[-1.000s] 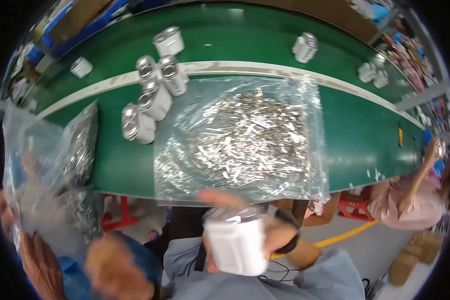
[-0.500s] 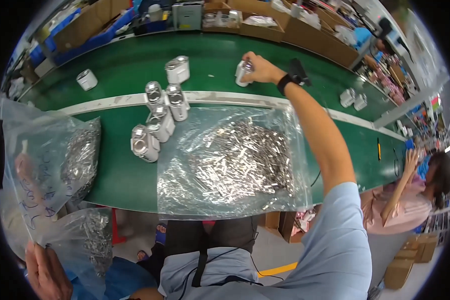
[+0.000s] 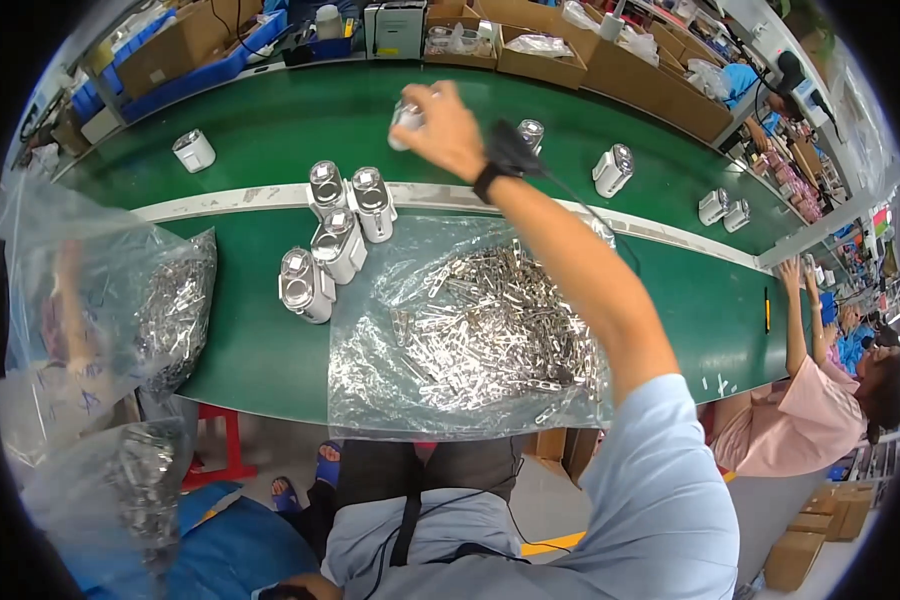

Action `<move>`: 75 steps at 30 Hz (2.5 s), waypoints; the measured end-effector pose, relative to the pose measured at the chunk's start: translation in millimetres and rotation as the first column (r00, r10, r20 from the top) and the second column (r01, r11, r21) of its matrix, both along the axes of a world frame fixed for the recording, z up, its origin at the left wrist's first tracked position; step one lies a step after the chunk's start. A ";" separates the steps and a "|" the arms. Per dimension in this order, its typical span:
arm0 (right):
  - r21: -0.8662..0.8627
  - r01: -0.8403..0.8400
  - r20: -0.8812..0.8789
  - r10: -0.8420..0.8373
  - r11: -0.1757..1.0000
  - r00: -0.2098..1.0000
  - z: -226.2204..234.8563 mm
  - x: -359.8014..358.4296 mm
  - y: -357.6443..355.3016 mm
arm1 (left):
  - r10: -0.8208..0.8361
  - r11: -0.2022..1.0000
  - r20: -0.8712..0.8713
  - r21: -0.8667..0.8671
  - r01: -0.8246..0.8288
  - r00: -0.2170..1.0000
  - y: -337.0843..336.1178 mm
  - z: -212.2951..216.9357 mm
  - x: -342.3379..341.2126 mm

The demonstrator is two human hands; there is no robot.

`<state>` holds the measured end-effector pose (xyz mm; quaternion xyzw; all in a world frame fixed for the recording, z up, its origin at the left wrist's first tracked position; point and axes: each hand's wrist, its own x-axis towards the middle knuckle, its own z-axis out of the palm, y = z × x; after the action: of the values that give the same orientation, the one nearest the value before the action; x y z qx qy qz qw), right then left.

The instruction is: The person assembles a device by picking up a white housing, retrieving a metal clip from a pile, and pressing the clip into the housing. After fitting the clip, the person places the unit onto a conveyor belt and repeats the process.

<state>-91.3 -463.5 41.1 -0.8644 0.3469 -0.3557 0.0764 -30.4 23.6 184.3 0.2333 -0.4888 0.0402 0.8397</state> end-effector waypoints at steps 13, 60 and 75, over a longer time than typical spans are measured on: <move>0.419 -0.291 -0.175 0.391 0.860 0.904 58.6 -97.4 249.4 | -0.281 0.238 -0.861 0.366 0.899 0.425 -62.5 -147.4 -24.0; 0.255 -0.541 0.331 0.454 0.801 0.828 2.0 -117.2 309.2 | -0.491 -0.127 -0.870 0.021 0.992 -0.045 -43.6 -145.8 7.9; 0.800 -0.588 0.569 -0.162 -0.119 0.807 15.5 -116.2 325.8 | -0.204 0.313 -0.894 0.325 0.892 0.398 -49.2 -137.6 -4.5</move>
<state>-207.6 -137.7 56.6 -0.4420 0.3008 -0.1748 0.8268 -35.0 -25.6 46.8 0.3631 -0.1274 -0.6020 0.6997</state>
